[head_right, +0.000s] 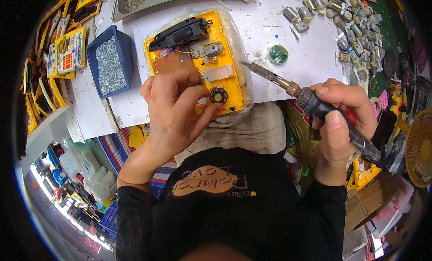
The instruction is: The person assembles the internal components of a toy electronics project by placing a motor and circuit board into a toy casing, securing them with screws using a power screwdriver, and then soldering wires to the circuit board with a soldering iron.
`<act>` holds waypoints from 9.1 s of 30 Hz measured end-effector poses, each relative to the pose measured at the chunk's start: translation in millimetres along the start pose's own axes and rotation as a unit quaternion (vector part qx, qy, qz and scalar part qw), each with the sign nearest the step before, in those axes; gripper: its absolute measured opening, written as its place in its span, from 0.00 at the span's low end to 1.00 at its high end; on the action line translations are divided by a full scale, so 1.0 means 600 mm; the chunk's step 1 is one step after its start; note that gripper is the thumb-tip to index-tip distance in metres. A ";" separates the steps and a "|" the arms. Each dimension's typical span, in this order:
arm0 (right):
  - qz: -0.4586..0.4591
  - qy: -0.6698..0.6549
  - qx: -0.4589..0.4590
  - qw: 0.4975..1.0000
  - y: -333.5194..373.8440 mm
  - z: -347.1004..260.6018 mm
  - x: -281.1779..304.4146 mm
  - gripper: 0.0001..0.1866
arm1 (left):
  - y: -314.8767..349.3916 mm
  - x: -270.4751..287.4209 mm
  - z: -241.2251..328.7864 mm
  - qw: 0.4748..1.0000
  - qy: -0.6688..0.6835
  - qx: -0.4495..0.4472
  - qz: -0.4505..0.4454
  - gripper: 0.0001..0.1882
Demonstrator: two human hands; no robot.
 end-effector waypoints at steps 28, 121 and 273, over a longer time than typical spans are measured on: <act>0.016 0.010 -0.009 1.000 -0.004 0.008 -0.002 0.20 | -0.037 0.012 -0.035 0.994 0.088 -0.064 0.025 0.11; -0.192 0.066 0.081 0.976 -0.099 0.012 -0.026 0.08 | -0.034 0.006 -0.049 0.986 0.124 -0.093 0.052 0.12; -0.211 0.259 -0.090 0.938 -0.166 0.063 -0.135 0.11 | -0.050 0.021 -0.053 0.988 -0.041 -0.070 0.132 0.14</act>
Point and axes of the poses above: each hand's wrist, its own y-axis away from the middle knuckle, its own x-axis out of the back of the hand, z = x × y, the point moved 6 cm from there along -y, towards the middle knuckle, and after that the axes turned 13 degrees about -z, right-handed, at the moved point
